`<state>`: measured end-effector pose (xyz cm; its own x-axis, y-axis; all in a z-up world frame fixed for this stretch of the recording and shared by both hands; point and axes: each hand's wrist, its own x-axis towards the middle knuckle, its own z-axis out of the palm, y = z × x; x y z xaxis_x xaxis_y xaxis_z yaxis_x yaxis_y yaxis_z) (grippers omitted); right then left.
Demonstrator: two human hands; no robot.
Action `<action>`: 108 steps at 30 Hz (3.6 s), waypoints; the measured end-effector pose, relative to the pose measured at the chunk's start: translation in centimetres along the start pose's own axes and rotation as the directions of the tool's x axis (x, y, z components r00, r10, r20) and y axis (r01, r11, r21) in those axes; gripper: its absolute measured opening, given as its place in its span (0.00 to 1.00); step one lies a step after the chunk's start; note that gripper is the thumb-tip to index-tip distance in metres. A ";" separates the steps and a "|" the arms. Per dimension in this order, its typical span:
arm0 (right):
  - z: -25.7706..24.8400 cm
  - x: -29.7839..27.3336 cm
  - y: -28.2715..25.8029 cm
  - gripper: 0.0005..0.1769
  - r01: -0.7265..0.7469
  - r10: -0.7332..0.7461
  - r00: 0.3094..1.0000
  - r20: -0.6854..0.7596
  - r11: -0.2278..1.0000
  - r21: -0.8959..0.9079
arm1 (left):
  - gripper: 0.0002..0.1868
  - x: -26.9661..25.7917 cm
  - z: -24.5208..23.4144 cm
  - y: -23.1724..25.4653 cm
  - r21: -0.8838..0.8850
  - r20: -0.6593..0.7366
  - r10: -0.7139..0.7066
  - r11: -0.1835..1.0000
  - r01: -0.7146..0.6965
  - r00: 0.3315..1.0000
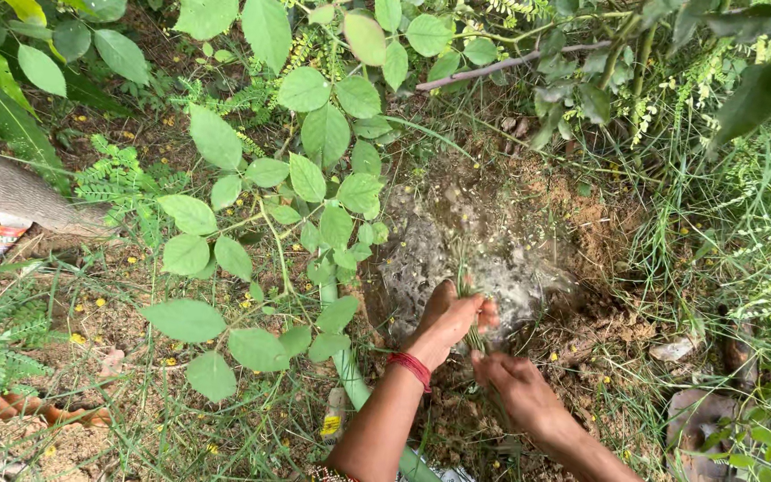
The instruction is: The person clears weeds and plants a rose bush by hand and with a small shovel, then waters the area using a hose and applies fertilizer or mulch.
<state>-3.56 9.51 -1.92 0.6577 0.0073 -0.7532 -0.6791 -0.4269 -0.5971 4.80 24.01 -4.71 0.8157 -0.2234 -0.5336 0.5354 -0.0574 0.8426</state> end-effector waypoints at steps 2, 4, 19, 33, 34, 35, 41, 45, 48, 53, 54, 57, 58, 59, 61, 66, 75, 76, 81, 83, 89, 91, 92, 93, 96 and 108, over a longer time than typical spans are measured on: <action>-1.9 0.3 1.6 0.26 -0.050 0.048 0.999 -0.011 0.979 -0.199 | 0.17 -0.5 0.2 1.3 -0.333 -0.029 -0.078 0.941 0.064 0.997; -3.4 1.2 2.4 0.28 0.177 -0.215 0.976 -0.043 0.891 -0.417 | 0.17 -0.8 0.3 1.7 -0.239 -0.072 0.016 0.971 -0.033 0.997; -8.1 3.3 -2.9 0.28 0.340 -0.897 0.438 0.056 0.108 -0.934 | 0.14 -4.8 3.0 4.9 0.741 0.221 0.424 0.512 -0.434 0.878; -20.7 -0.9 -4.8 0.22 0.019 -0.369 0.662 -0.653 0.879 -0.477 | 0.31 -3.7 3.3 4.2 0.502 0.119 0.616 0.639 -0.582 0.779; -22.7 -0.7 -3.7 0.22 -0.007 -0.345 0.628 -0.698 0.894 -0.448 | 0.29 -3.4 3.1 4.0 0.534 0.091 0.523 0.693 -0.485 0.848; -24.9 -0.6 -2.2 0.23 -0.036 -0.327 0.592 -0.737 0.903 -0.429 | 0.27 -3.1 3.0 3.8 0.563 0.058 0.423 0.734 -0.380 0.904; -32.5 0.0 6.6 0.29 -0.430 -0.246 0.467 -0.849 0.776 -0.461 | 0.25 -2.3 2.9 4.1 0.555 0.029 0.271 0.796 -0.241 0.962; -28.6 -2.1 4.2 0.34 -0.680 -0.189 0.520 -0.833 0.498 -0.538 | 0.24 -0.3 3.3 3.3 0.610 0.014 0.272 0.760 -0.224 0.962; -23.0 -4.2 -0.6 0.37 -0.647 -0.192 0.655 -0.731 0.358 -0.673 | 0.23 2.1 4.0 1.6 0.688 0.019 0.556 0.596 -0.415 0.831; -15.1 -3.1 -7.9 0.33 -0.214 -0.153 0.945 -0.288 0.376 -0.902 | 0.28 5.6 4.7 1.3 0.701 0.073 0.427 0.621 -0.351 0.901; -14.1 -1.5 -8.6 0.32 -0.146 -0.152 0.961 -0.232 0.435 -0.888 | 0.28 6.4 4.7 1.2 0.703 0.072 0.427 0.620 -0.349 0.902; -14.1 5.5 -9.6 0.32 0.241 -0.455 0.889 -0.049 0.557 -0.795 | 0.28 9.8 4.4 1.6 0.780 0.142 0.569 0.440 -0.445 0.810; -14.8 8.2 -9.5 0.35 0.212 -0.453 0.885 -0.106 0.595 -0.775 | 0.28 10.9 4.6 1.9 0.800 0.116 0.602 0.415 -0.434 0.790; -15.8 11.1 -9.7 0.37 0.182 -0.448 0.879 -0.163 0.632 -0.753 | 0.29 11.7 4.8 2.1 0.818 0.092 0.635 0.391 -0.421 0.767; -17.4 16.0 -9.0 0.35 0.297 -0.692 0.709 -0.134 0.465 -0.834 | 0.28 12.7 4.9 2.6 0.783 0.066 0.525 0.500 -0.370 0.849; -20.6 24.6 -7.1 0.21 0.194 -0.356 0.901 -0.247 0.841 -0.505 | 0.29 16.5 5.9 3.7 0.749 0.055 0.318 0.614 -0.250 0.946; -25.8 29.9 -5.7 0.34 0.160 -0.427 0.842 -0.329 0.781 -0.604 | 0.28 22.7 9.2 4.2 0.746 0.109 0.427 0.562 -0.358 0.898; -26.6 30.8 -5.7 0.29 -0.018 -0.196 0.918 -0.343 0.846 -0.532 | 0.29 23.4 9.9 4.6 0.738 0.108 0.379 0.588 -0.329 0.919; -28.6 35.3 -3.5 0.42 0.199 -0.432 0.867 -0.248 0.757 -0.622 | 0.32 28.3 12.4 3.7 0.789 0.140 0.283 0.548 -0.279 0.949; -29.1 35.8 -3.4 0.43 0.190 -0.426 0.877 -0.222 0.732 -0.655 | 0.25 29.9 12.7 2.9 0.825 0.160 0.532 0.390 -0.408 0.832; -30.4 37.8 -3.3 0.42 -0.015 -0.262 0.933 -0.248 0.659 -0.752 | 0.41 31.7 13.0 2.6 0.801 0.103 0.410 0.506 -0.320 0.906; -30.8 38.4 -2.1 0.47 0.313 -0.590 0.776 -0.221 0.665 -0.678 | 0.42 32.0 13.2 2.5 0.792 0.085 0.347 0.545 -0.275 0.934; -31.0 39.1 -1.9 0.47 0.311 -0.590 0.775 -0.224 0.666 -0.678 | 0.43 32.2 13.3 2.2 0.782 0.067 0.279 0.581 -0.225 0.958; -30.8 39.9 -2.0 0.32 0.138 -0.433 0.856 -0.283 0.719 -0.681 | 0.43 32.4 13.7 1.9 0.782 0.070 0.281 0.580 -0.228 0.957; -30.8 39.8 -1.5 0.23 -0.051 -0.284 0.916 -0.282 0.616 -0.786 | 0.25 32.1 14.8 0.9 0.847 0.068 0.236 0.500 -0.181 0.969; -30.6 36.7 3.8 0.23 -0.179 -0.259 0.909 -0.327 0.465 -0.867 | 0.18 28.4 16.1 -2.8 0.859 0.097 0.189 0.479 -0.178 0.977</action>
<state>27.96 -19.50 -23.40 0.8804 -0.1780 -0.4395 -0.1509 -0.9839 0.0960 22.97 2.19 -21.07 0.8768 -0.3239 -0.3555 -0.0767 -0.8239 0.5616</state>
